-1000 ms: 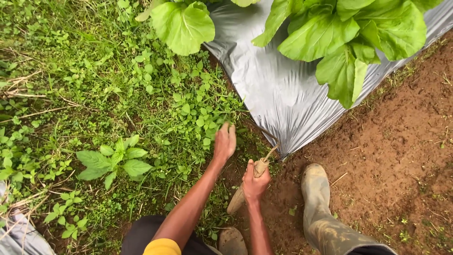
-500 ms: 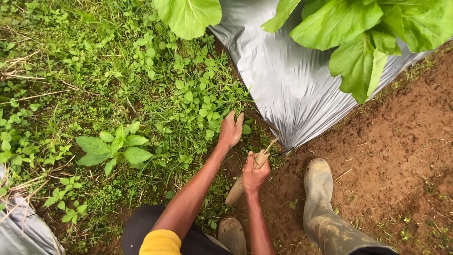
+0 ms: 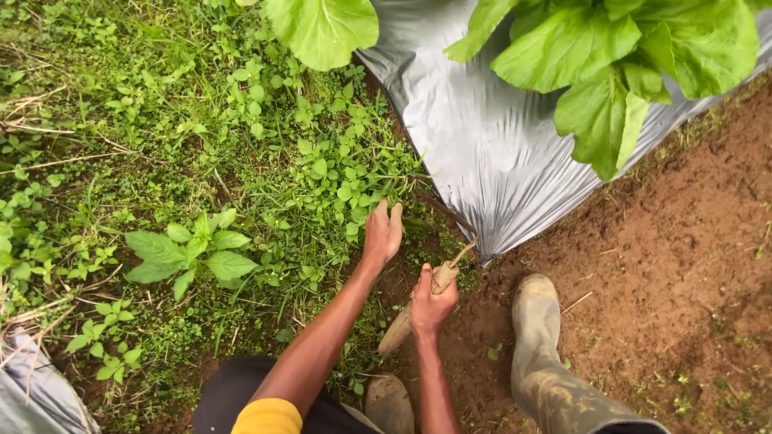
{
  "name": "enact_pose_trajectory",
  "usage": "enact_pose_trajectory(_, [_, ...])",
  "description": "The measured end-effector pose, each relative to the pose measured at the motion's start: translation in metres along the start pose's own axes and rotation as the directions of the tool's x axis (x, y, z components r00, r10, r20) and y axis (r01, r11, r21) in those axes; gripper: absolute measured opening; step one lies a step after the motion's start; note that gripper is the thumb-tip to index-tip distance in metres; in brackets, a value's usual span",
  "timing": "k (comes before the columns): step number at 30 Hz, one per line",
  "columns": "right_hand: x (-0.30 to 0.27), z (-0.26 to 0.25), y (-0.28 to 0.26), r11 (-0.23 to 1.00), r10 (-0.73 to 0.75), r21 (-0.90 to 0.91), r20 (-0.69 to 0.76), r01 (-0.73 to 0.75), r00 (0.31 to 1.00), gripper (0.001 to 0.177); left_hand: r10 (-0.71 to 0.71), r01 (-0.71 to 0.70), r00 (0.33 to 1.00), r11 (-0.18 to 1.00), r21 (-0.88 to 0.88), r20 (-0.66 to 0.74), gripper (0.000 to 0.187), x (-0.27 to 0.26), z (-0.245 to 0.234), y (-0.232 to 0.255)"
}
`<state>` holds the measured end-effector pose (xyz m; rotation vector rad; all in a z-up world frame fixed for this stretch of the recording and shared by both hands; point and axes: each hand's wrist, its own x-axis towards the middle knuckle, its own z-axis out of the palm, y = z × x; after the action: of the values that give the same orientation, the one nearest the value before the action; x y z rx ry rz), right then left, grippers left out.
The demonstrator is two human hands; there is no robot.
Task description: The person uses a small hand hoe to remove weeds from the soil along the edge of a plastic-covered garden bed. They repeatedly strike the ground to loosen the weeds and pull them out by hand, discarding them to the side.
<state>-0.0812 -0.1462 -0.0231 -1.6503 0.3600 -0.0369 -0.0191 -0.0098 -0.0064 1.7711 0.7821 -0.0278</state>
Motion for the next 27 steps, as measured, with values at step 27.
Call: enact_pose_trajectory(27, [0.043,-0.002,-0.147,0.993,-0.041,-0.098,0.219,0.064,0.975,0.012,0.017,-0.066,0.963,0.982,-0.175,-0.270,0.057,0.024,0.004,0.029])
